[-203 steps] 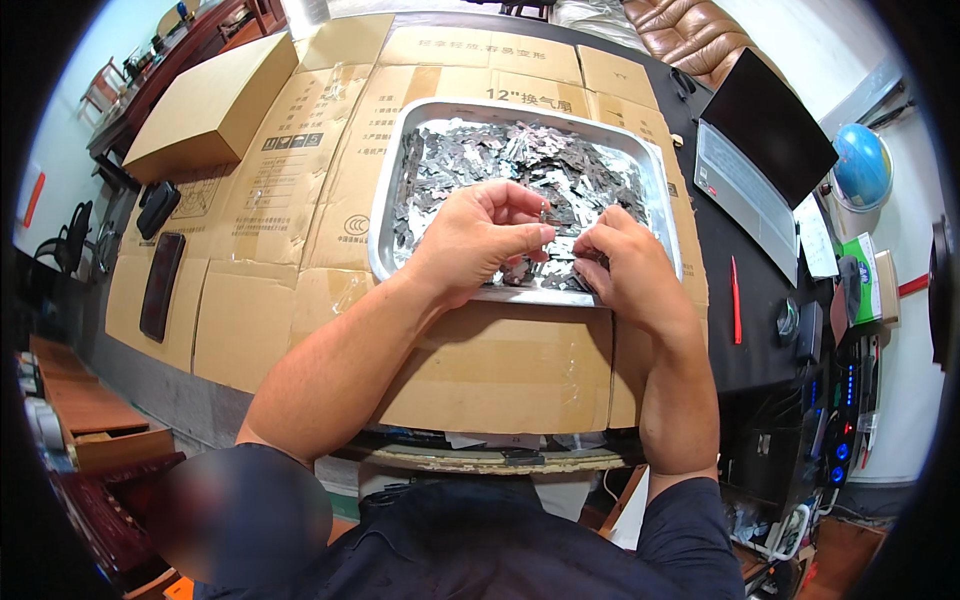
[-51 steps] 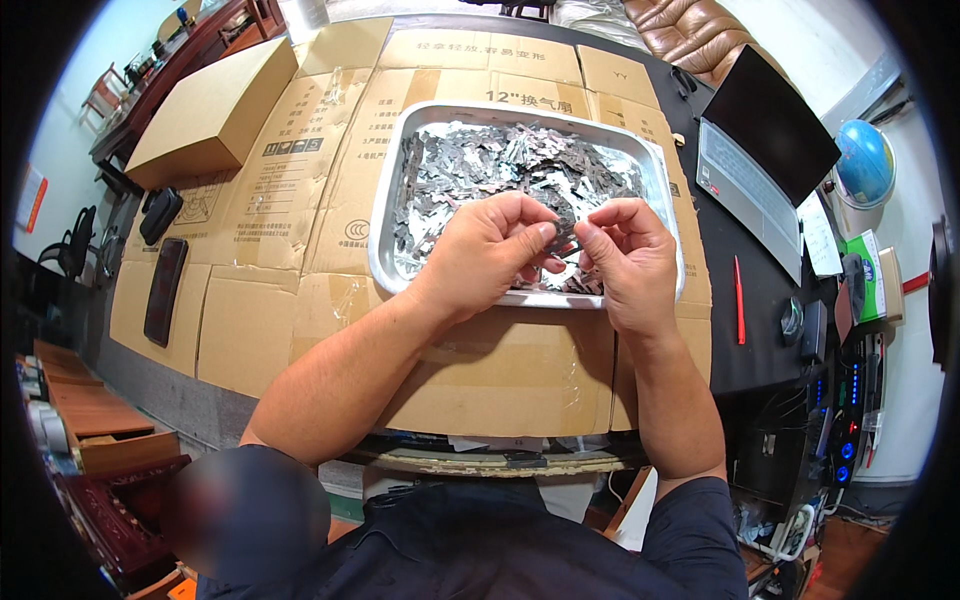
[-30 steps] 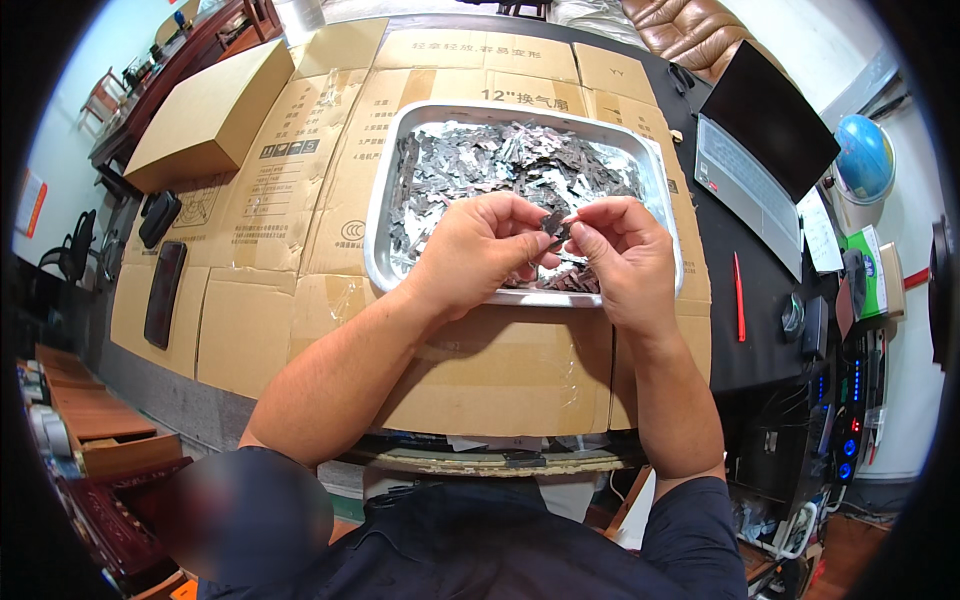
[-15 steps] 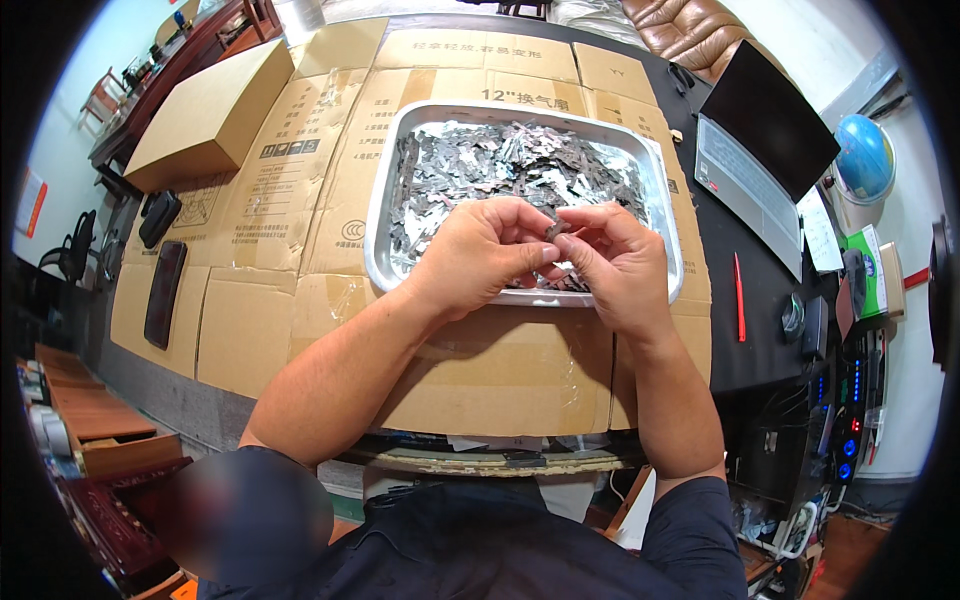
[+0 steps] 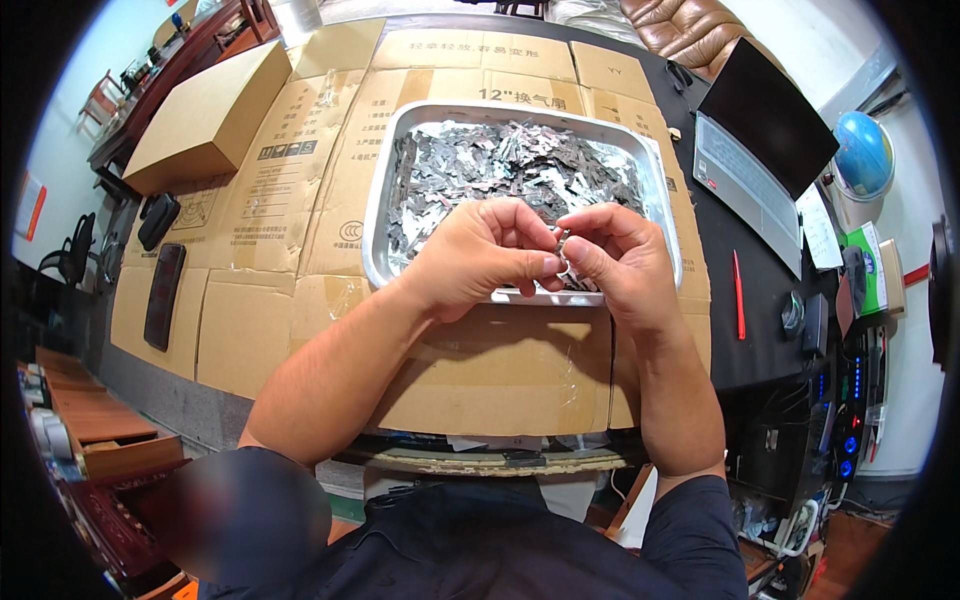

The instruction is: The person repeatedly picks up small metallic pieces from a tray, separates them by hand, and places them back into the tray. The hands work continuously over the tray, handling the pieces one at a time.

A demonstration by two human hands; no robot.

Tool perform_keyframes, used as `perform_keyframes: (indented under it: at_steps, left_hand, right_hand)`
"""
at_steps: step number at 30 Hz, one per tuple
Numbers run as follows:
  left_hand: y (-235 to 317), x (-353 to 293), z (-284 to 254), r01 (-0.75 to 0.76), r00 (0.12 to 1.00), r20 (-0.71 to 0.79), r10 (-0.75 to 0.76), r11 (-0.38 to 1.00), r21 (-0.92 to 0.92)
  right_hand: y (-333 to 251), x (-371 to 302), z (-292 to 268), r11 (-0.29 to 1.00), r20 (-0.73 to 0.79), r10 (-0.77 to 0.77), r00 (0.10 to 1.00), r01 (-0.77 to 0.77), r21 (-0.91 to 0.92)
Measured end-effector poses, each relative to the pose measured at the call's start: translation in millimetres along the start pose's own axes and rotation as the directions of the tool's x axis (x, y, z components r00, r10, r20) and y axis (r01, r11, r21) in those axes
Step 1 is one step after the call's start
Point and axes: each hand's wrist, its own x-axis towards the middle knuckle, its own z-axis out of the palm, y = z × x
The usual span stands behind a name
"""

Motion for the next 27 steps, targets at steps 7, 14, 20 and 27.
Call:
perform_keyframes:
  at_steps: [7, 14, 20, 27]
  left_hand:
    - [1, -2, 7, -0.033, 0.999, 0.002, 0.033, 0.999, 0.043]
    - [2, 2, -1, -0.078, 0.986, -0.148, 0.08, 0.997, 0.017]
    - [-3, 4, -4, -0.095, 0.967, -0.237, 0.091, 0.995, -0.004]
    - [-3, 4, -7, -0.083, 0.965, -0.252, 0.073, 0.996, -0.028]
  right_hand:
    - [5, 2, -3, 0.982, -0.065, -0.024, 0.998, 0.011, -0.189]
    - [0, 11, -26, 0.834, -0.294, -0.247, 0.923, 0.048, -0.55]
    - [-3, 9, -33, 0.652, -0.136, -0.204, 0.97, 0.031, -0.758]
    - [3, 5, -19, 0.38, 0.058, -0.066, 0.996, 0.078, -0.922]
